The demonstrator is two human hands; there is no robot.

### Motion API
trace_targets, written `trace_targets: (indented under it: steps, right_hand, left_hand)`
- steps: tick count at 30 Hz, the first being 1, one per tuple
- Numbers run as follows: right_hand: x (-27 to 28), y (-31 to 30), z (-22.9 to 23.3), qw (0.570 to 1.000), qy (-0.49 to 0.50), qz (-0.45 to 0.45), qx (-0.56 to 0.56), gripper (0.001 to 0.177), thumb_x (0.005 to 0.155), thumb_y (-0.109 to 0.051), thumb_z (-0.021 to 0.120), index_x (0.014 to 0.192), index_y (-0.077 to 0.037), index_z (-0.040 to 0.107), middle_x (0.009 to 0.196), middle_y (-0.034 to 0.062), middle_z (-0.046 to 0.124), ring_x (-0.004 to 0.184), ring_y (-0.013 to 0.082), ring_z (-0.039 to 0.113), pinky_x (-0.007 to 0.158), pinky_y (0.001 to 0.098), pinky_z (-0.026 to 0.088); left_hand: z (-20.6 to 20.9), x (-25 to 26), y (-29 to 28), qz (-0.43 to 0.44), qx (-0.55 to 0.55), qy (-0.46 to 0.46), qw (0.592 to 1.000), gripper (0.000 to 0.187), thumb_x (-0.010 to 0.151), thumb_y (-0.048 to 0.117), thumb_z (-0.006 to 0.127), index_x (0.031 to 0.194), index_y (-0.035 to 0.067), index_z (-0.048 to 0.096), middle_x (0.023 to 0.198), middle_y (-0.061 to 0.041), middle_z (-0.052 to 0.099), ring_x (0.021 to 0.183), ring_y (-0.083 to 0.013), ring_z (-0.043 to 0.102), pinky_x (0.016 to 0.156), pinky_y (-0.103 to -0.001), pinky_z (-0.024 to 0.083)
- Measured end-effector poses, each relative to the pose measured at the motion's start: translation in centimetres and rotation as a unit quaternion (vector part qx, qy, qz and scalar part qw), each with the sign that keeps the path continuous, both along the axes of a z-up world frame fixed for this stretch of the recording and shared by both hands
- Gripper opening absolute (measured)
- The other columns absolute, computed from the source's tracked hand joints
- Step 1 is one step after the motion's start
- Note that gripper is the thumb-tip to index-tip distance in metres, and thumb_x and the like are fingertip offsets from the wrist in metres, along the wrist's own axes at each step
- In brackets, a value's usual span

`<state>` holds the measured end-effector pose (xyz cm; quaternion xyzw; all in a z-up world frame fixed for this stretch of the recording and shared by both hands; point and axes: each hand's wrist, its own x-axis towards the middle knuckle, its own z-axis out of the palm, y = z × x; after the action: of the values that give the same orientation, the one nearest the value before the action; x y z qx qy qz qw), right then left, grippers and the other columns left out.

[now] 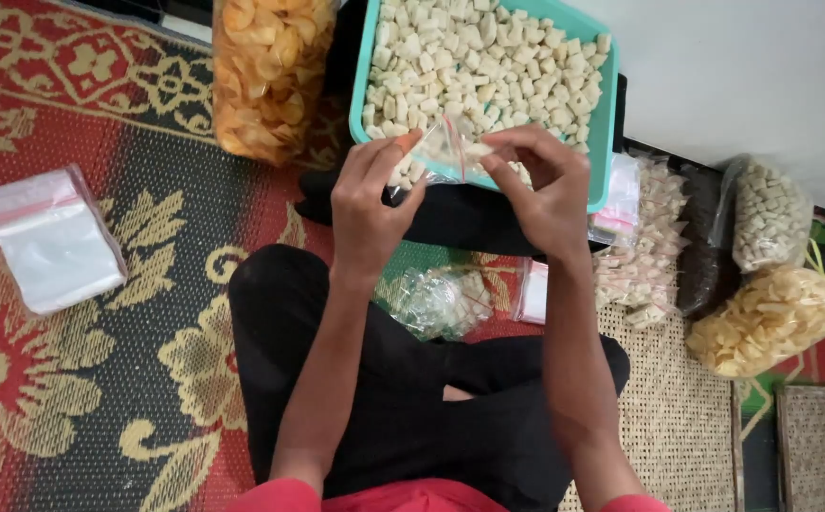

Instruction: Manually filling small plastic bags with bite-sized snack pieces from a tray while sitting on the floor.

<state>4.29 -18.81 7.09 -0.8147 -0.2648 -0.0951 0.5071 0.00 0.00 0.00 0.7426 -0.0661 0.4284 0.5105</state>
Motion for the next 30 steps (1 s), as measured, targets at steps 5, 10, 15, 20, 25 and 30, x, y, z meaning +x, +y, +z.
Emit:
trace_targets:
  steps: [5, 10, 15, 20, 25, 30]
  right_hand:
    - [-0.6, 0.8, 0.4, 0.999, -0.018, 0.002, -0.033, 0.018, 0.094, 0.008, 0.080, 0.111, 0.005, 0.076, 0.092, 0.0160, 0.071, 0.091, 0.0218, 0.070, 0.086, 0.0395, 0.059]
    - [-0.6, 1.0, 0.2, 0.999, -0.007, 0.003, -0.040, 0.016, 0.093, 0.005, 0.082, 0.108, 0.003, 0.077, 0.091, 0.0135, 0.072, 0.092, 0.0204, 0.071, 0.088, 0.0386, 0.059]
    - [-0.7, 1.3, 0.4, 0.998, -0.021, 0.018, -0.052, 0.012, 0.094, 0.004, 0.081, 0.106, 0.002, 0.078, 0.092, 0.0145, 0.071, 0.093, 0.0196, 0.068, 0.087, 0.0400, 0.057]
    - [-1.5, 1.9, 1.2, 0.995, -0.033, 0.043, -0.084, 0.009, 0.104, 0.000, 0.069, 0.107, 0.001, 0.077, 0.105, 0.0192, 0.066, 0.100, 0.0313, 0.067, 0.090, 0.0500, 0.053]
    - [-1.7, 2.4, 1.8, 0.992, -0.048, 0.057, -0.102, 0.014, 0.106, -0.006, 0.065, 0.115, -0.002, 0.076, 0.120, 0.0202, 0.059, 0.099, 0.0318, 0.064, 0.090, 0.0517, 0.052]
    - [-1.4, 2.1, 0.3, 0.987, -0.032, 0.081, -0.133, 0.015, 0.102, -0.005, 0.072, 0.115, -0.007, 0.077, 0.108, 0.0188, 0.066, 0.105, 0.0452, 0.070, 0.081, 0.0510, 0.055]
  left_hand:
    - [-0.7, 0.3, -0.3, -0.001, 0.000, -0.005, 1.000, 0.034, 0.082, 0.004, 0.090, 0.110, 0.000, 0.071, 0.109, -0.011, 0.070, 0.102, -0.0294, 0.070, 0.086, -0.043, 0.061]
    - [-0.9, 0.4, -0.6, -0.002, -0.004, -0.010, 1.000, 0.034, 0.083, 0.009, 0.091, 0.109, 0.002, 0.071, 0.110, -0.010, 0.070, 0.102, -0.0298, 0.071, 0.088, -0.044, 0.061]
    - [-0.8, 0.3, -0.7, -0.010, -0.008, -0.013, 1.000, 0.035, 0.080, 0.005, 0.091, 0.107, 0.000, 0.069, 0.106, -0.013, 0.069, 0.099, -0.0333, 0.070, 0.085, -0.047, 0.061]
    - [-0.4, 0.3, -0.8, -0.010, -0.010, -0.017, 1.000, 0.034, 0.082, 0.010, 0.091, 0.107, 0.001, 0.069, 0.107, -0.012, 0.070, 0.099, -0.0318, 0.071, 0.085, -0.044, 0.061]
    - [-0.2, 0.2, -0.9, -0.024, -0.017, -0.020, 0.999, 0.036, 0.080, 0.006, 0.092, 0.107, 0.000, 0.069, 0.107, -0.012, 0.070, 0.099, -0.0330, 0.071, 0.086, -0.044, 0.060]
    - [-0.2, 0.1, -1.3, -0.048, -0.021, -0.032, 0.998, 0.035, 0.080, 0.005, 0.090, 0.106, 0.000, 0.068, 0.110, -0.013, 0.068, 0.102, -0.0337, 0.070, 0.089, -0.044, 0.059]
